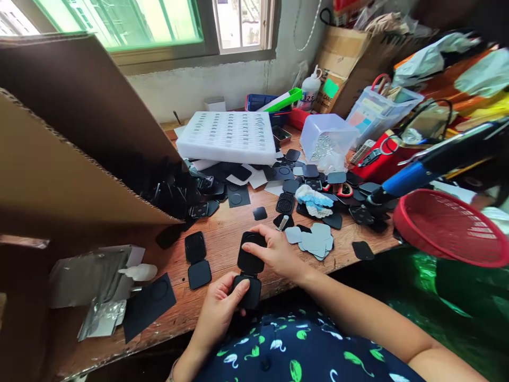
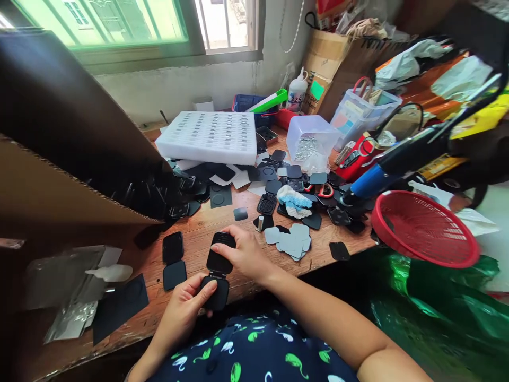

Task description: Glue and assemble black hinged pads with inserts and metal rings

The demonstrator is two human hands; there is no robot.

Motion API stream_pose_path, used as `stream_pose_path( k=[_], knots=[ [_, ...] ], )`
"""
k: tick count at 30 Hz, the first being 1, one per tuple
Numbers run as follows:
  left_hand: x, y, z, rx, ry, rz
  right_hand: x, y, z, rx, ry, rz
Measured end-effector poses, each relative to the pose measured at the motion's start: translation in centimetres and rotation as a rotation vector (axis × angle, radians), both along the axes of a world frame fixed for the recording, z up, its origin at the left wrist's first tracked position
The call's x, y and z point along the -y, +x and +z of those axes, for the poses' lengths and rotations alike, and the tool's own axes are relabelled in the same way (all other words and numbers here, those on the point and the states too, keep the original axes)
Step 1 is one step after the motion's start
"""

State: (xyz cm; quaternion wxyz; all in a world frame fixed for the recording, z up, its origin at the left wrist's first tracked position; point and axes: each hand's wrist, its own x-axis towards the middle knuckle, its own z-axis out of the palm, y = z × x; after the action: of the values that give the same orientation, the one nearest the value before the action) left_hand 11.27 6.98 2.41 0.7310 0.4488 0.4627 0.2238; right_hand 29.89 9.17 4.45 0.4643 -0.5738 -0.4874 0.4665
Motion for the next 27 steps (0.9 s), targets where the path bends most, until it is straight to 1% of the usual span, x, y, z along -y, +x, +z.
stream_pose_path(
  k=[1, 2, 3, 4, 6, 7, 9, 10, 11, 12, 14, 15, 16, 17, 19, 22, 24, 27],
  knots=[
    [0.1, 0.0, -0.1, -0.015, -0.004, 0.004, 0.2, -0.1, -0.1, 0.060, 0.034, -0.013],
    [0.3, 0.0, -0.2, -0.024, -0.005, 0.021, 0.4, -0.3, -0.3, 0.067, 0.052, -0.026],
    [0.5, 0.0, -0.4, -0.025, -0.005, 0.049, 0.6, -0.5, -0.6, 0.018, 0.047, -0.035],
    [0.7, 0.0, -0.6, -0.019, -0.004, 0.087, 0.9, -0.8, -1.0, -0.076, 0.015, -0.030],
    [1.1, 0.0, -0.9, -0.006, -0.005, 0.153, 1.5, -1.4, -2.0, -0.297, -0.099, 0.035],
    [1.2, -0.2, -1.0, -0.003, -0.008, 0.162, 1.8, -1.6, -2.4, -0.373, -0.148, 0.088],
    [0.7, -0.8, -1.1, -0.017, 0.029, 0.123, 2.1, -1.9, -3.1, -0.413, -0.188, 0.180],
    [0.1, -1.3, -1.2, -0.049, 0.095, 0.105, 1.9, -1.9, -3.2, -0.387, -0.184, 0.197],
    [-0.8, -1.9, -1.3, -0.106, 0.194, 0.101, 1.6, -1.9, -3.3, -0.344, -0.179, 0.201],
    [-1.9, -2.6, -1.4, -0.192, 0.329, 0.117, 1.0, -1.9, -3.4, -0.289, -0.182, 0.205],
    [-4.5, -4.1, -2.0, -0.455, 0.627, 0.176, -0.8, -2.1, -3.5, -0.147, -0.205, 0.226],
    [-5.9, -4.7, -2.4, -0.588, 0.753, 0.161, -1.9, -2.4, -3.6, -0.083, -0.213, 0.246],
    [-7.2, -5.3, -2.9, -0.707, 0.856, 0.117, -2.9, -2.7, -3.8, -0.032, -0.219, 0.269],
    [-8.3, -5.6, -3.5, -0.802, 0.917, 0.051, -3.9, -3.2, -4.1, 0.005, -0.224, 0.288],
    [-9.8, -6.1, -4.8, -0.852, 0.947, -0.017, -5.4, -4.2, -4.8, 0.053, -0.228, 0.302],
    [-10.2, -6.3, -6.3, -0.852, 0.949, -0.086, -6.3, -5.4, -6.1, 0.124, -0.213, 0.265],
    [-9.9, -6.5, -6.7, -0.868, 0.972, -0.130, -6.3, -5.8, -6.7, 0.172, -0.183, 0.221],
    [-9.6, -7.1, -6.6, -0.906, 1.007, -0.210, -5.8, -5.5, -6.9, 0.226, -0.154, 0.185]
  ],
)
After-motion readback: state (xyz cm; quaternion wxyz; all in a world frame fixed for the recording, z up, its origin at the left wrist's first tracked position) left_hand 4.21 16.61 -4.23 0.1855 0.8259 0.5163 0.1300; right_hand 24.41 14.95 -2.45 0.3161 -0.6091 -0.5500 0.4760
